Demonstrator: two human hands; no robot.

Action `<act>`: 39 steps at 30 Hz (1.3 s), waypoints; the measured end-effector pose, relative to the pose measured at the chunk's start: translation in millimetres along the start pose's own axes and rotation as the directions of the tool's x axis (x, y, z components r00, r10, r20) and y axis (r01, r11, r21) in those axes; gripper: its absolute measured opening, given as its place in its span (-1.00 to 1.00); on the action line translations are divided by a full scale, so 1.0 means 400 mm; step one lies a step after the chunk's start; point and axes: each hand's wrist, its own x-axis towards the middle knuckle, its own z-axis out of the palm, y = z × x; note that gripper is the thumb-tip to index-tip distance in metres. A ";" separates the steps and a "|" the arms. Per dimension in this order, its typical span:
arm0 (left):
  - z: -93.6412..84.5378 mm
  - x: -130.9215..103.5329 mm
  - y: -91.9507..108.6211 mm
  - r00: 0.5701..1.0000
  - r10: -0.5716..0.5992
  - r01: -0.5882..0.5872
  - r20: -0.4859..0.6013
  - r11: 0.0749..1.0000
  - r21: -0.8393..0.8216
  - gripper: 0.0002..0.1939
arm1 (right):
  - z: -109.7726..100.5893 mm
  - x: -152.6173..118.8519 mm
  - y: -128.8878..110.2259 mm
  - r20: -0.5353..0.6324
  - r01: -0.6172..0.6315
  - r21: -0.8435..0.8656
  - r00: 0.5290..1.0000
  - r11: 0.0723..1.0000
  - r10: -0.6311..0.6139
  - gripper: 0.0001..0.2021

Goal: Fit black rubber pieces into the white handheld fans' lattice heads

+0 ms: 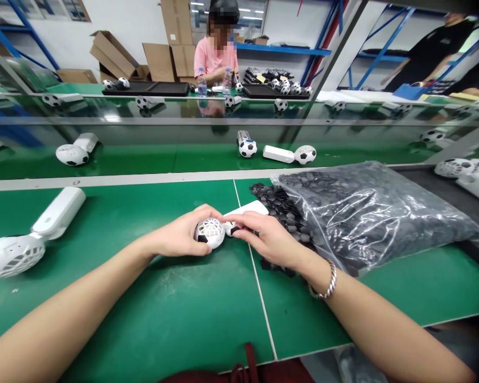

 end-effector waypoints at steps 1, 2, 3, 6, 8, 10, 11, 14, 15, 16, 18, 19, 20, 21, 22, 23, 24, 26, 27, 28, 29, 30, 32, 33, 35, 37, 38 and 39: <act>0.001 0.000 0.000 1.000 0.004 -0.004 -0.002 1.000 0.005 -0.50 | 0.002 -0.001 0.000 0.012 0.012 -0.011 1.000 1.000 -0.012 -0.77; 0.001 0.001 0.001 1.000 0.004 -0.004 -0.004 1.000 0.012 -0.50 | 0.003 -0.002 0.000 0.022 0.024 -0.014 0.999 1.000 -0.023 -0.78; 0.002 0.001 0.002 1.000 -0.001 0.001 -0.005 1.000 0.018 -0.50 | 0.004 -0.003 0.000 0.027 0.029 -0.007 0.999 1.000 -0.029 -0.80; 0.005 -0.001 0.005 1.000 -0.015 0.016 -0.007 0.999 0.033 -0.49 | 0.008 -0.005 -0.001 0.008 -0.015 0.049 1.000 0.999 0.014 -0.87; 0.008 -0.003 0.007 1.000 -0.010 0.010 -0.015 0.999 0.040 -0.49 | 0.010 -0.005 -0.003 -0.017 -0.033 0.066 0.999 0.997 0.034 -0.90; 0.012 -0.004 0.009 1.000 -0.002 0.004 -0.026 0.999 0.048 -0.49 | 0.011 -0.004 -0.007 -0.048 -0.018 0.049 0.999 0.999 0.020 -0.93; 0.015 -0.005 0.010 0.999 -0.002 0.003 -0.035 0.999 0.051 -0.49 | 0.011 -0.004 -0.009 -0.059 -0.009 0.041 0.998 0.999 0.012 -0.93; 0.023 -0.005 0.011 0.998 -0.001 0.005 -0.060 0.998 0.055 -0.53 | 0.013 -0.002 -0.014 -0.047 0.005 0.040 0.999 0.999 -0.004 -0.85; 0.025 -0.005 0.011 0.998 -0.001 0.005 -0.066 0.998 0.056 -0.54 | 0.013 -0.002 -0.016 -0.033 0.009 0.044 0.999 0.999 -0.008 -0.83; 0.026 -0.005 0.012 0.998 0.000 0.004 -0.069 0.998 0.059 -0.54 | 0.013 -0.002 -0.017 -0.021 0.009 0.047 1.000 0.999 -0.008 -0.82; 0.027 -0.005 0.012 0.998 0.000 0.004 -0.070 0.998 0.064 -0.54 | 0.013 -0.003 -0.019 -0.012 -0.032 0.068 0.999 0.997 0.032 -0.84; 0.027 -0.005 0.012 0.997 0.000 0.005 -0.071 0.998 0.067 -0.53 | 0.013 -0.003 -0.019 -0.009 -0.071 0.091 0.997 0.993 0.072 -0.85; 0.027 -0.005 0.012 0.997 -0.001 0.006 -0.071 0.998 0.069 -0.52 | 0.012 -0.004 -0.019 -0.005 -0.111 0.118 0.994 0.987 0.113 -0.86; 0.027 -0.005 0.013 0.998 -0.002 0.007 -0.070 0.998 0.070 -0.52 | 0.012 -0.004 -0.019 -0.002 -0.140 0.146 0.990 0.979 0.142 -0.87; 0.027 -0.006 0.013 0.998 -0.002 0.007 -0.070 0.998 0.068 -0.53 | 0.012 -0.004 -0.019 -0.002 -0.147 0.168 0.989 0.975 0.150 -0.87; 0.027 -0.006 0.013 0.998 -0.003 0.007 -0.070 0.998 0.066 -0.53 | 0.012 -0.004 -0.019 -0.009 -0.131 0.177 0.991 0.976 0.134 -0.88; 0.027 -0.006 0.014 0.997 -0.003 0.007 -0.072 0.998 0.063 -0.54 | 0.012 -0.004 -0.019 -0.023 -0.099 0.173 0.994 0.980 0.105 -0.90; 0.028 -0.006 0.015 0.997 -0.008 0.013 -0.080 0.998 0.058 -0.55 | 0.015 -0.004 -0.018 -0.044 -0.049 0.159 0.997 0.986 0.057 -0.93; 0.028 -0.006 0.015 0.996 -0.015 0.020 -0.085 0.998 0.055 -0.55 | 0.018 -0.003 -0.017 -0.041 -0.046 0.162 0.998 0.986 0.054 -0.94; 0.029 -0.006 0.016 0.996 -0.025 0.030 -0.091 0.998 0.052 -0.56 | 0.021 -0.003 -0.017 -0.029 -0.059 0.172 0.997 0.983 0.064 -0.95; 0.030 -0.005 0.016 0.995 -0.034 0.039 -0.096 0.998 0.047 -0.56 | 0.024 -0.002 -0.016 -0.012 -0.076 0.185 0.997 0.980 0.080 -0.94; 0.031 -0.004 0.016 0.994 -0.041 0.046 -0.104 0.998 0.042 -0.57 | 0.028 -0.001 -0.015 0.004 -0.088 0.193 0.996 0.977 0.089 -0.94; 0.033 -0.002 0.016 0.991 -0.049 0.054 -0.124 0.998 0.038 -0.57 | 0.034 0.000 -0.011 0.006 -0.085 0.168 0.996 0.982 0.085 -0.94; 0.035 -0.001 0.016 0.989 -0.052 0.058 -0.135 0.998 0.040 -0.58 | 0.037 0.001 -0.009 -0.005 -0.078 0.148 0.997 0.986 0.080 -0.94; 0.040 0.001 0.016 0.985 -0.056 0.064 -0.165 0.997 0.047 -0.59 | 0.042 0.003 -0.004 -0.033 -0.075 0.129 0.996 0.989 0.080 -0.95; 0.046 0.003 0.018 0.978 -0.056 0.068 -0.201 0.996 0.053 -0.62 | 0.046 0.004 0.000 -0.044 -0.091 0.138 0.994 0.986 0.098 -0.96; 0.050 0.004 0.020 0.974 -0.054 0.068 -0.222 0.996 0.055 -0.64 | 0.048 0.005 0.002 -0.044 -0.102 0.144 0.993 0.984 0.110 -0.96; 0.053 0.005 0.021 0.969 -0.051 0.067 -0.241 0.996 0.059 -0.66 | 0.050 0.006 0.004 -0.045 -0.113 0.151 0.992 0.982 0.121 -0.96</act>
